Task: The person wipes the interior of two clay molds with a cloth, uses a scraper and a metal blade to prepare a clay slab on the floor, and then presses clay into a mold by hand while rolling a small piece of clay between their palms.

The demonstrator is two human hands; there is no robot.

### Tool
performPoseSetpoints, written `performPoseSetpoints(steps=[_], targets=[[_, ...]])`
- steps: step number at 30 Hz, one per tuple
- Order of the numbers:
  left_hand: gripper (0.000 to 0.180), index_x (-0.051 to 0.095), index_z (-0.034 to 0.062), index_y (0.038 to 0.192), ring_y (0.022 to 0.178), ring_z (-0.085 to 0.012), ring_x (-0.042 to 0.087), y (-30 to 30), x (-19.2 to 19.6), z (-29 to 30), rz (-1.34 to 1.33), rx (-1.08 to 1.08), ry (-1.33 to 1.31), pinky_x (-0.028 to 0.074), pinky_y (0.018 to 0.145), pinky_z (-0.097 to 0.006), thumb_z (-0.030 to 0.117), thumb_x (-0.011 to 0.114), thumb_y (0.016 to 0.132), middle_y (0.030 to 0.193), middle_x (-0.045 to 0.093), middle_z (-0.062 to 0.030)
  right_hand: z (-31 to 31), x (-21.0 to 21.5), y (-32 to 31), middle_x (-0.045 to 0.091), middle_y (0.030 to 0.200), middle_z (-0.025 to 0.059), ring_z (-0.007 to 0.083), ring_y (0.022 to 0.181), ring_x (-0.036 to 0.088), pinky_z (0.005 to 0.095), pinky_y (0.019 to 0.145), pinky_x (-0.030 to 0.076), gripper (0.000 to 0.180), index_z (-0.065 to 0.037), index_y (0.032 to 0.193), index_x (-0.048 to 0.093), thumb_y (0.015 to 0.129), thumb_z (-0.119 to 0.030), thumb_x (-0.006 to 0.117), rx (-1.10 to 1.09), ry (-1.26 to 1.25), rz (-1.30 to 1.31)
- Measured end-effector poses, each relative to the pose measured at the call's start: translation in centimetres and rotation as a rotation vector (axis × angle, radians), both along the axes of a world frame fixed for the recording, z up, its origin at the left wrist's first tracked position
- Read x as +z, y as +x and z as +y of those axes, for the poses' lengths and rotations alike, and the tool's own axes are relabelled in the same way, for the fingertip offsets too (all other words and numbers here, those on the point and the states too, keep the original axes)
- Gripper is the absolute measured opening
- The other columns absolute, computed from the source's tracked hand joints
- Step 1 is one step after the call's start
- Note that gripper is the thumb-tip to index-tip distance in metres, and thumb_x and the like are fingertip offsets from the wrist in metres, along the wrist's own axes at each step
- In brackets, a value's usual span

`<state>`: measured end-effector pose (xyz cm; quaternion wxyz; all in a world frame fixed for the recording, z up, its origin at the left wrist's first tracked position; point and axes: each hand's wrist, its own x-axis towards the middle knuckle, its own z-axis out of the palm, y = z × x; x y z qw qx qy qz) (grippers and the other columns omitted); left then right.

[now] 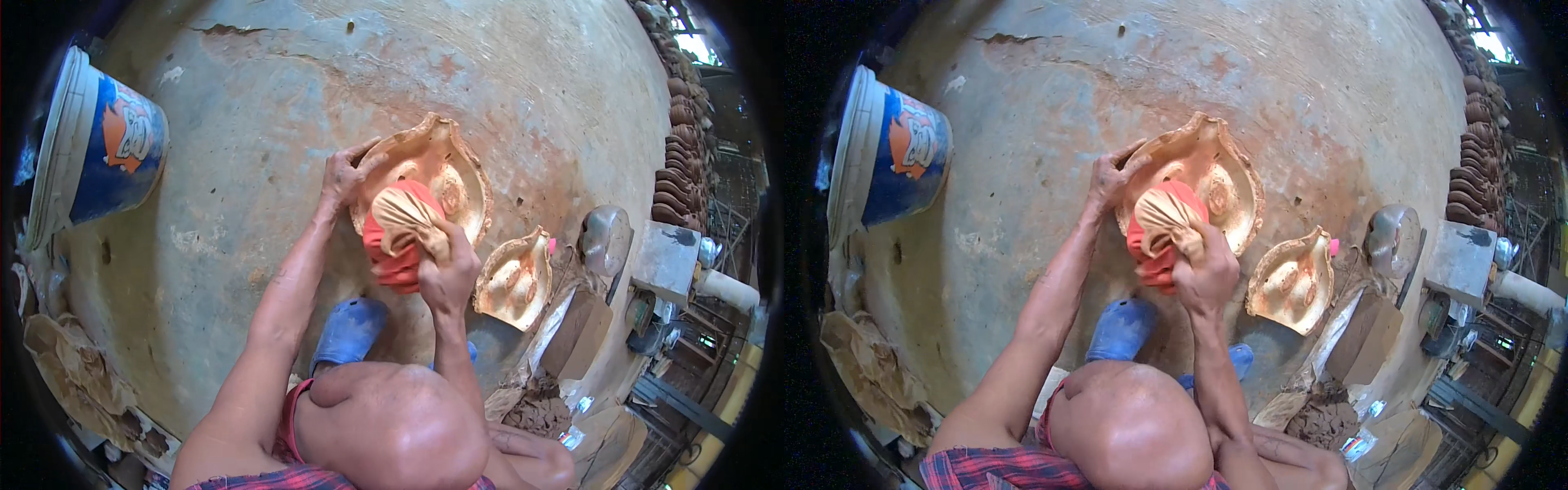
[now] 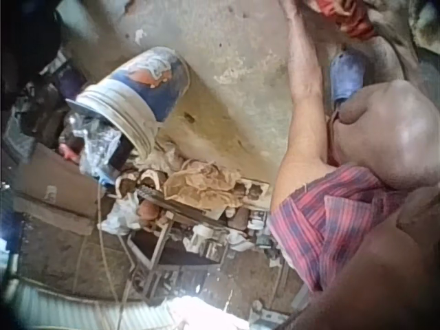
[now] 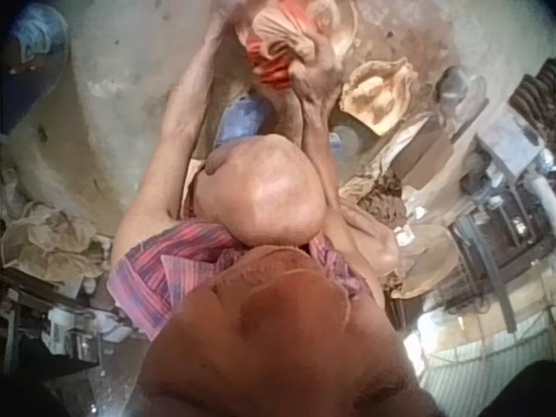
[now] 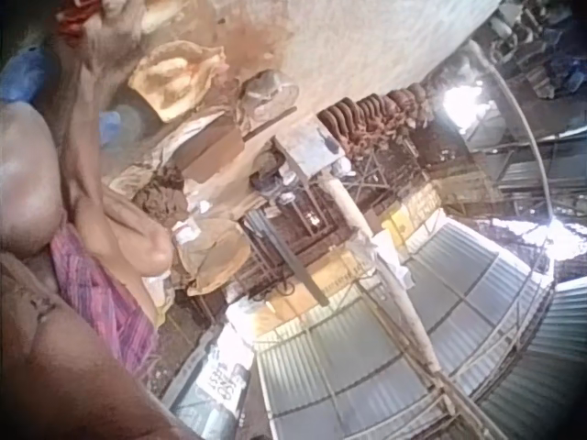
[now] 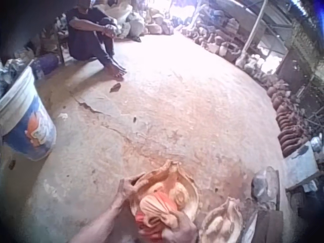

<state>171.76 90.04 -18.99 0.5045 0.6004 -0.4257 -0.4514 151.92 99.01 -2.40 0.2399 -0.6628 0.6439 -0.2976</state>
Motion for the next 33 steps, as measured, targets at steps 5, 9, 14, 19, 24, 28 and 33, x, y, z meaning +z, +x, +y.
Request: performPoseSetpoints(steps=[5, 9, 14, 19, 24, 28, 33], targets=[[0.054, 0.069, 0.0039, 0.137, 0.108, -0.0141, 0.072, -0.9, 1.1, -0.8, -0.021, -0.103, 0.049, 0.057, 0.097, -0.030, 0.021, 0.083, 0.088, 0.124, 0.076, -0.0124, 1.7, 0.3, -1.8, 0.075, 0.106, 0.0130, 0.0205, 0.094, 0.071, 0.0348, 0.083, 0.057, 0.028, 0.002, 0.117, 0.069, 0.089, 0.000, 0.076, -0.237, -0.227, -0.182], [0.055, 0.067, 0.0023, 0.138, 0.108, -0.0138, 0.071, 0.5, 0.3, -0.4, 0.025, -0.110, 0.096, 0.057, 0.096, -0.030, 0.013, 0.082, 0.086, 0.123, 0.076, -0.0117, -0.1, -2.2, -4.1, 0.074, 0.100, 0.0159, 0.0329, 0.091, 0.074, 0.0439, 0.082, 0.057, 0.041, -0.003, 0.120, 0.069, 0.081, -0.002, 0.081, -0.311, -0.099, 0.106], [0.054, 0.071, 0.0048, 0.135, 0.103, -0.0126, 0.073, -0.2, -0.1, -0.7, 0.048, -0.103, 0.010, 0.058, 0.091, -0.030, 0.010, 0.079, 0.083, 0.120, 0.078, -0.0102, -0.6, -0.1, -4.7, 0.074, 0.110, 0.0117, 0.0179, 0.099, 0.072, 0.0302, 0.086, 0.057, 0.029, 0.001, 0.117, 0.066, 0.092, -0.002, 0.080, -0.467, -0.286, -0.119], [0.055, 0.066, -0.0016, 0.139, 0.111, -0.0149, 0.070, 0.1, -0.6, -0.9, 0.186, -0.125, 0.044, 0.056, 0.098, -0.031, 0.005, 0.078, 0.086, 0.127, 0.075, -0.0112, -5.5, -1.5, -7.2, 0.077, 0.104, 0.0147, 0.0313, 0.096, 0.075, 0.0414, 0.086, 0.057, 0.041, -0.010, 0.120, 0.071, 0.081, -0.007, 0.083, -0.276, -0.052, 0.175], [0.057, 0.065, -0.0018, 0.140, 0.111, -0.0152, 0.070, -0.2, -0.1, -1.2, 0.138, -0.136, 0.049, 0.056, 0.099, -0.031, 0.005, 0.079, 0.085, 0.128, 0.074, -0.0115, -8.3, -0.9, -5.1, 0.077, 0.102, 0.0133, 0.0314, 0.093, 0.075, 0.0444, 0.083, 0.058, 0.034, -0.011, 0.117, 0.073, 0.083, -0.009, 0.076, -0.221, -0.249, -0.079], [0.056, 0.067, -0.0008, 0.137, 0.107, -0.0145, 0.072, 0.5, -1.1, -0.6, 0.093, -0.099, 0.009, 0.057, 0.096, -0.031, 0.008, 0.080, 0.084, 0.123, 0.076, -0.0121, -11.5, -0.3, -3.4, 0.076, 0.097, 0.0159, 0.0351, 0.088, 0.074, 0.0474, 0.080, 0.058, 0.030, -0.011, 0.112, 0.072, 0.082, -0.012, 0.069, -0.122, -0.108, 0.137], [0.055, 0.070, 0.0005, 0.134, 0.106, -0.0163, 0.074, -0.3, -1.8, -0.8, 0.134, -0.091, -0.034, 0.059, 0.093, -0.032, 0.014, 0.080, 0.082, 0.119, 0.078, -0.0136, -13.4, 0.3, -2.0, 0.076, 0.093, 0.0171, 0.0360, 0.085, 0.074, 0.0454, 0.080, 0.057, 0.032, -0.012, 0.112, 0.073, 0.080, -0.012, 0.070, -0.164, -0.215, -0.138]])
